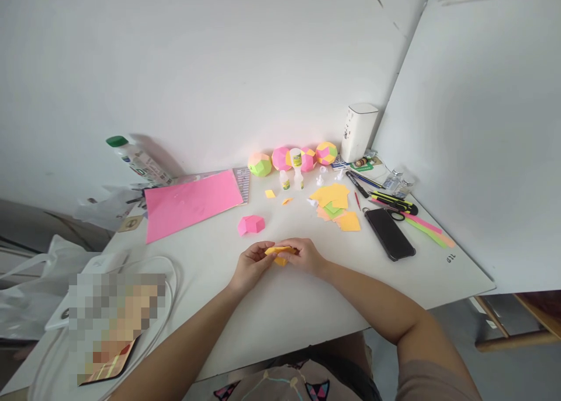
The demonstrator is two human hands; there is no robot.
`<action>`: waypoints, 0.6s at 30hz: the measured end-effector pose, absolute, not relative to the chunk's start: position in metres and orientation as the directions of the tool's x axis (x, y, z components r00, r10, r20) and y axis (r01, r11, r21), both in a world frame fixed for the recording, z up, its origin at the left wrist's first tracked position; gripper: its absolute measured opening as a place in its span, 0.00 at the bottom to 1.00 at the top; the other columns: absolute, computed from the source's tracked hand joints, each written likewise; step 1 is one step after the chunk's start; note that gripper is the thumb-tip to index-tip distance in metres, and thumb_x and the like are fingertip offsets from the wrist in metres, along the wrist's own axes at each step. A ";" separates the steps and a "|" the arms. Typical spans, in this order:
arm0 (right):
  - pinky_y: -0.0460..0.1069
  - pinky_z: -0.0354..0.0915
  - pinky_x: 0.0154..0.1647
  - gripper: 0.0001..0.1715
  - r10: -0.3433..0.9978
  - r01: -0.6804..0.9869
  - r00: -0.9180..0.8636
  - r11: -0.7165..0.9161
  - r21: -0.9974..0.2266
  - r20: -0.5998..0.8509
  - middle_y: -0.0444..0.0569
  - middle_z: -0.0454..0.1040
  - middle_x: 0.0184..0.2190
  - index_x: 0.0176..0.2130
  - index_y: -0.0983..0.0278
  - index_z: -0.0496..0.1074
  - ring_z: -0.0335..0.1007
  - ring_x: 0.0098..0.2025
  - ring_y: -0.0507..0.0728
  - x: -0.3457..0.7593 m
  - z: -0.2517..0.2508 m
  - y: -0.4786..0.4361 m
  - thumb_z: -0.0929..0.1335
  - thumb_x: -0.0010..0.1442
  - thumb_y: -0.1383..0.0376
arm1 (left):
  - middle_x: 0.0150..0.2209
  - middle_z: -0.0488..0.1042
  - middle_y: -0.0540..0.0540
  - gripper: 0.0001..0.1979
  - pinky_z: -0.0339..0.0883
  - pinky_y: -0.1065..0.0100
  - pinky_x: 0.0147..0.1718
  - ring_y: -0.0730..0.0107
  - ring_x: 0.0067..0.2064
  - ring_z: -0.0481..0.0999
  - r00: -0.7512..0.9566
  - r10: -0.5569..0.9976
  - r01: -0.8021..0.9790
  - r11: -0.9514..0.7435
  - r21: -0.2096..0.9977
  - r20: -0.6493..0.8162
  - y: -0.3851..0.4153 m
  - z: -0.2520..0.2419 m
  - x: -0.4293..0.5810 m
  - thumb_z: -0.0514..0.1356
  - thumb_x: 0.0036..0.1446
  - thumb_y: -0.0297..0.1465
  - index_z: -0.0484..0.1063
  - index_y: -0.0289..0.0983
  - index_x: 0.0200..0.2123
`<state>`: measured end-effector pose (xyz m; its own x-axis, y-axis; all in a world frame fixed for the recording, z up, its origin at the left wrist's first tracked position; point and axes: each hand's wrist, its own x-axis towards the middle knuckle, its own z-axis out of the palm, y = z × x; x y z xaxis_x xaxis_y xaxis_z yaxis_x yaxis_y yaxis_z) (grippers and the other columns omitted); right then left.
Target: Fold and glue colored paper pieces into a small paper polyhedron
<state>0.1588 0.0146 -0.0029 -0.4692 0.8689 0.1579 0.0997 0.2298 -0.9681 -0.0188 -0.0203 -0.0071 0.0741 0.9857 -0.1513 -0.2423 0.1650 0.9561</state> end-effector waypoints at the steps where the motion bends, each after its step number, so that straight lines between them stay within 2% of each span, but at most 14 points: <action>1: 0.51 0.71 0.37 0.14 0.870 0.105 -0.464 0.239 -0.965 0.165 0.52 0.79 0.38 0.40 0.64 0.77 0.75 0.37 0.56 0.159 -0.003 0.014 0.70 0.56 0.60 | 0.34 0.77 0.46 0.19 0.69 0.68 0.33 0.69 0.34 0.76 0.075 0.986 -0.240 0.161 0.957 -0.147 -0.020 -0.008 -0.019 0.70 0.44 0.38 0.73 0.36 0.38; 7: 0.50 0.71 0.35 0.12 0.888 0.138 -0.428 0.251 -0.958 0.171 0.50 0.80 0.35 0.37 0.64 0.79 0.75 0.34 0.56 0.159 0.000 0.014 0.69 0.56 0.59 | 0.33 0.76 0.48 0.21 0.67 0.71 0.29 0.73 0.31 0.73 0.112 0.981 -0.172 0.173 0.970 -0.156 -0.022 -0.009 -0.018 0.68 0.46 0.38 0.72 0.36 0.43; 12: 0.49 0.71 0.33 0.13 0.887 0.137 -0.429 0.250 -0.958 0.170 0.50 0.80 0.33 0.37 0.64 0.79 0.75 0.33 0.55 0.158 0.002 0.013 0.69 0.56 0.60 | 0.29 0.75 0.49 0.20 0.66 0.71 0.30 0.74 0.31 0.72 0.042 0.988 -0.195 0.154 0.969 -0.148 -0.023 -0.008 -0.017 0.69 0.44 0.38 0.73 0.36 0.40; 18: 0.48 0.70 0.31 0.14 0.899 0.169 -0.415 0.230 -0.958 0.142 0.50 0.80 0.31 0.36 0.66 0.79 0.74 0.31 0.54 0.158 0.000 0.013 0.69 0.56 0.59 | 0.27 0.73 0.51 0.18 0.65 0.71 0.29 0.76 0.29 0.71 0.037 0.993 -0.229 0.115 0.967 -0.110 -0.022 -0.007 -0.016 0.69 0.44 0.37 0.74 0.37 0.39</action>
